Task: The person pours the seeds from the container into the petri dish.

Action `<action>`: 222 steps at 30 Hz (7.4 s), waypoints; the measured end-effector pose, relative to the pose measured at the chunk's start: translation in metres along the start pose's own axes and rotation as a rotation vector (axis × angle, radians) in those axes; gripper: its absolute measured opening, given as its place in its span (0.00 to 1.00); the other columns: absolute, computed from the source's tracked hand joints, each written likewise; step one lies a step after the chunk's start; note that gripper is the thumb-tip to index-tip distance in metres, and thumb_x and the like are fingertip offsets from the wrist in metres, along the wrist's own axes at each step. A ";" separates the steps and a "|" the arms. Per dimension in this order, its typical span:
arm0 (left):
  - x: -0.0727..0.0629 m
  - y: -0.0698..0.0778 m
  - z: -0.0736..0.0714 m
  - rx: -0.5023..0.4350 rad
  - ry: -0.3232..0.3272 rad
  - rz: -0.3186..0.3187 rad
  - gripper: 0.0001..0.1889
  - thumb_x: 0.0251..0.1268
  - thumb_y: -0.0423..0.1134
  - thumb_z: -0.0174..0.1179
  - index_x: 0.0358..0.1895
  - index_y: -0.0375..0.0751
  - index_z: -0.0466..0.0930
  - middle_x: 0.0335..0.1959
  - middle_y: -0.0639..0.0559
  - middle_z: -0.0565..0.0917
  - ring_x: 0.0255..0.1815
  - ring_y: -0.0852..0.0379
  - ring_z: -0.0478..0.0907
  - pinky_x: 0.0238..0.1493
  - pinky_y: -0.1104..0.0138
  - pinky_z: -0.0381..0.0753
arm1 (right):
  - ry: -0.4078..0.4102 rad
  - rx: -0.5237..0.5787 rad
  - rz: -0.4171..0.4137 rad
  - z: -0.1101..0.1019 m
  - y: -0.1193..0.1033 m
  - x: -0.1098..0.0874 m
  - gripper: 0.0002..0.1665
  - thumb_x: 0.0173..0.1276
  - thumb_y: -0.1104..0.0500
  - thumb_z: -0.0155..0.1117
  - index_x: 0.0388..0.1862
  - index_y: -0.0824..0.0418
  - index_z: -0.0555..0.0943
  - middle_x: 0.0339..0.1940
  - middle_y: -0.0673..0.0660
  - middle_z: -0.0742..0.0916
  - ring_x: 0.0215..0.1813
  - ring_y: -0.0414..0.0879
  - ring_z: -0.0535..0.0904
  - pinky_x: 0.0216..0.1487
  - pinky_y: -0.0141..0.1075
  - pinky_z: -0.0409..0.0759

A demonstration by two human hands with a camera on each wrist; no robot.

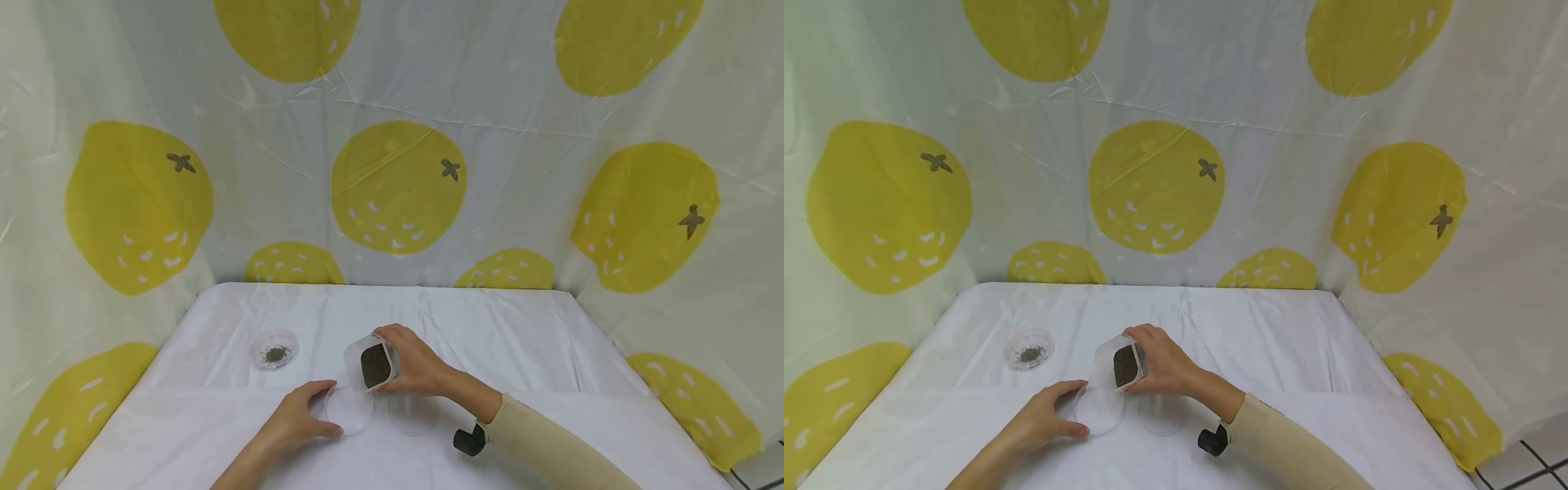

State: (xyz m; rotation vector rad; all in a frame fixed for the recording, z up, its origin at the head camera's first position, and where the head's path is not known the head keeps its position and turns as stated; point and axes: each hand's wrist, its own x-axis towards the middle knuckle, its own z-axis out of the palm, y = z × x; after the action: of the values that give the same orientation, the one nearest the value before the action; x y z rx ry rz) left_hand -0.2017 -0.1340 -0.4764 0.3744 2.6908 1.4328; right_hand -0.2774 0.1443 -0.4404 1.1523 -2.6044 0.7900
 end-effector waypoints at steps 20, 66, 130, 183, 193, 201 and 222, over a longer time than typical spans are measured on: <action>0.002 0.001 -0.001 0.025 0.004 0.017 0.44 0.37 0.41 0.86 0.65 0.37 0.80 0.62 0.43 0.82 0.69 0.34 0.72 0.70 0.40 0.65 | 0.007 -0.087 -0.141 -0.006 -0.008 0.005 0.57 0.43 0.49 0.91 0.71 0.59 0.72 0.66 0.56 0.77 0.67 0.53 0.71 0.67 0.47 0.74; -0.001 0.002 -0.002 -0.032 -0.022 -0.011 0.45 0.40 0.43 0.86 0.67 0.36 0.78 0.65 0.41 0.80 0.71 0.33 0.68 0.71 0.38 0.61 | -0.039 -0.329 -0.282 -0.003 -0.028 0.008 0.52 0.42 0.45 0.91 0.66 0.53 0.76 0.62 0.52 0.78 0.65 0.50 0.72 0.64 0.43 0.77; -0.001 0.002 -0.002 -0.007 0.006 -0.006 0.45 0.37 0.40 0.86 0.66 0.35 0.78 0.64 0.40 0.80 0.70 0.33 0.70 0.70 0.39 0.64 | -0.062 -0.467 -0.359 -0.003 -0.039 0.008 0.53 0.44 0.42 0.90 0.68 0.52 0.75 0.63 0.54 0.77 0.63 0.51 0.71 0.62 0.41 0.77; 0.001 0.002 -0.002 0.020 0.002 0.005 0.46 0.36 0.41 0.86 0.67 0.37 0.79 0.64 0.41 0.81 0.69 0.33 0.70 0.71 0.38 0.62 | 0.017 0.695 0.317 -0.024 -0.009 0.001 0.50 0.58 0.55 0.83 0.72 0.63 0.65 0.67 0.65 0.76 0.67 0.56 0.74 0.62 0.50 0.78; 0.000 0.001 -0.002 0.023 0.011 -0.009 0.46 0.36 0.42 0.86 0.67 0.38 0.79 0.65 0.40 0.80 0.70 0.32 0.69 0.71 0.38 0.61 | 0.054 0.655 0.357 -0.049 0.003 -0.015 0.50 0.57 0.57 0.84 0.73 0.58 0.66 0.67 0.55 0.78 0.70 0.52 0.73 0.71 0.65 0.62; 0.000 0.000 0.000 0.024 0.008 -0.021 0.46 0.37 0.43 0.86 0.67 0.39 0.79 0.66 0.40 0.79 0.70 0.32 0.69 0.72 0.38 0.61 | 0.078 0.656 0.395 -0.063 0.025 -0.043 0.50 0.60 0.56 0.83 0.75 0.59 0.63 0.70 0.61 0.75 0.73 0.57 0.69 0.70 0.70 0.59; 0.000 -0.001 -0.001 0.025 0.005 0.007 0.46 0.38 0.43 0.86 0.68 0.37 0.78 0.66 0.40 0.79 0.71 0.32 0.68 0.72 0.38 0.60 | 0.179 0.575 0.524 -0.091 0.106 -0.125 0.51 0.63 0.61 0.80 0.78 0.64 0.60 0.72 0.66 0.73 0.74 0.65 0.67 0.57 0.29 0.76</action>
State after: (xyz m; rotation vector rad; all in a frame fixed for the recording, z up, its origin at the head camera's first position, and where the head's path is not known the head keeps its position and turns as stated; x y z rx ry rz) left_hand -0.2018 -0.1357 -0.4767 0.3828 2.7162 1.4046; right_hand -0.2733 0.3314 -0.4524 0.4331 -2.6160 1.7395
